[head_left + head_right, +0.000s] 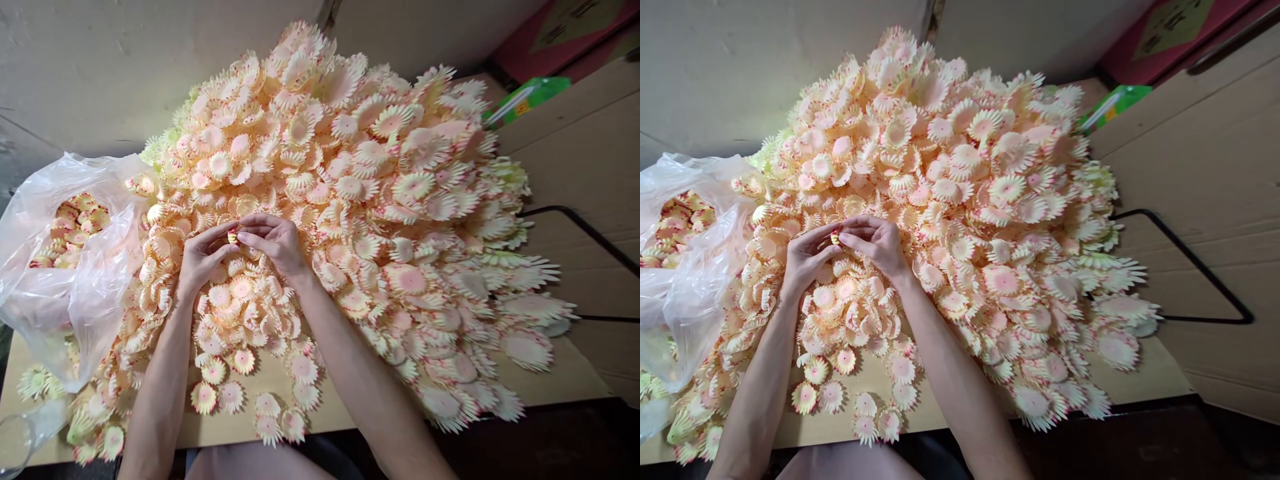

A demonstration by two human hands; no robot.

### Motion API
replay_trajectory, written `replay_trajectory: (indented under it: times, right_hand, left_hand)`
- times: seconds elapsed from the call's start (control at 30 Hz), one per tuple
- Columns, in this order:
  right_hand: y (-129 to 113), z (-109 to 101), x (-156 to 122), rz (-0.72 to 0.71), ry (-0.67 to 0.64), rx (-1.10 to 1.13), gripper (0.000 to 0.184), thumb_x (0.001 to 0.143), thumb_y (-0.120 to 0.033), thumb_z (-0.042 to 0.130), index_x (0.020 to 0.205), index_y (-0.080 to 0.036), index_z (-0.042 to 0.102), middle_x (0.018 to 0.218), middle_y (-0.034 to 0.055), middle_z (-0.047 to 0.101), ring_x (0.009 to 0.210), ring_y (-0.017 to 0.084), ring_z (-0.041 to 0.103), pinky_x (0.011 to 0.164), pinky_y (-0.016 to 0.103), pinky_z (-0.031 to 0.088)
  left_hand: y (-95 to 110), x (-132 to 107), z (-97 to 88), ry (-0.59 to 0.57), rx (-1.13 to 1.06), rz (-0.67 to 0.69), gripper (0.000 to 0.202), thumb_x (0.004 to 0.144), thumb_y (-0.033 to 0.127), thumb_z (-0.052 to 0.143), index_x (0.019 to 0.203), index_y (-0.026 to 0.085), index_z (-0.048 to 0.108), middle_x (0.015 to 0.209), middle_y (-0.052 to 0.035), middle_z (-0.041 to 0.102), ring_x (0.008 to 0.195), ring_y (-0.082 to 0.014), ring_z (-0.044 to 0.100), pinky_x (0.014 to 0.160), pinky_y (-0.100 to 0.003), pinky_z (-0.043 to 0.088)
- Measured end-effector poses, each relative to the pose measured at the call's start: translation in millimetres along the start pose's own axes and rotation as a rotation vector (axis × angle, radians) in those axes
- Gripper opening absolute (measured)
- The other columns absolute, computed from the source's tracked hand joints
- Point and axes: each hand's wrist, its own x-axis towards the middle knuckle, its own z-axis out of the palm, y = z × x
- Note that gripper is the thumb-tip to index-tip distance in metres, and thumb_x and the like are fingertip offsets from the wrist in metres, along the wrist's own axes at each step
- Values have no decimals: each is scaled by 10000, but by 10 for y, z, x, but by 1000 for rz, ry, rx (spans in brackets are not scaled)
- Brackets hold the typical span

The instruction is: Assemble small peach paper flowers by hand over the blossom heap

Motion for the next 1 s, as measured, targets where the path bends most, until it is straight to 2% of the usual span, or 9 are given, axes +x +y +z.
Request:
replay_trajectory:
  times: [0.23, 0.7, 0.83, 1.0]
  right_hand:
    - [-18, 8, -4, 11, 4, 13, 336, 653, -353, 854, 914, -180, 733, 871, 44, 747, 833, 174, 728, 818, 286, 594]
    - [-31, 1, 1, 23, 0, 34, 345, 627, -304, 866, 922, -179, 738, 861, 40, 752, 816, 166, 730, 791, 258, 595]
    - [-18, 2, 9, 10, 14, 22, 312, 651, -319, 847, 905, -174, 738, 862, 40, 750, 799, 157, 726, 768, 246, 591]
    - [14, 14, 34, -2, 63, -12, 327, 592, -308, 871, 848, -161, 729, 817, 33, 739, 726, 134, 700, 701, 225, 578]
  left_hand:
    - [-29, -1, -15, -10, 18, -36, 527, 676, 298, 866, 1177, 198, 737, 1209, -103, 710, 1086, -263, 692, 946, -343, 572]
    - [7, 13, 10, -7, -15, -28, 489, 667, 248, 870, 1140, 209, 752, 1141, -82, 737, 1012, -215, 716, 912, -297, 585]
    - [-9, 9, 5, 23, -20, -42, 579, 619, 250, 895, 1175, 203, 737, 1136, -91, 737, 983, -217, 718, 885, -308, 593]
    - [-18, -5, 9, 61, 11, -76, 566, 590, 284, 907, 1123, 165, 758, 1028, -90, 759, 900, -215, 722, 835, -316, 600]
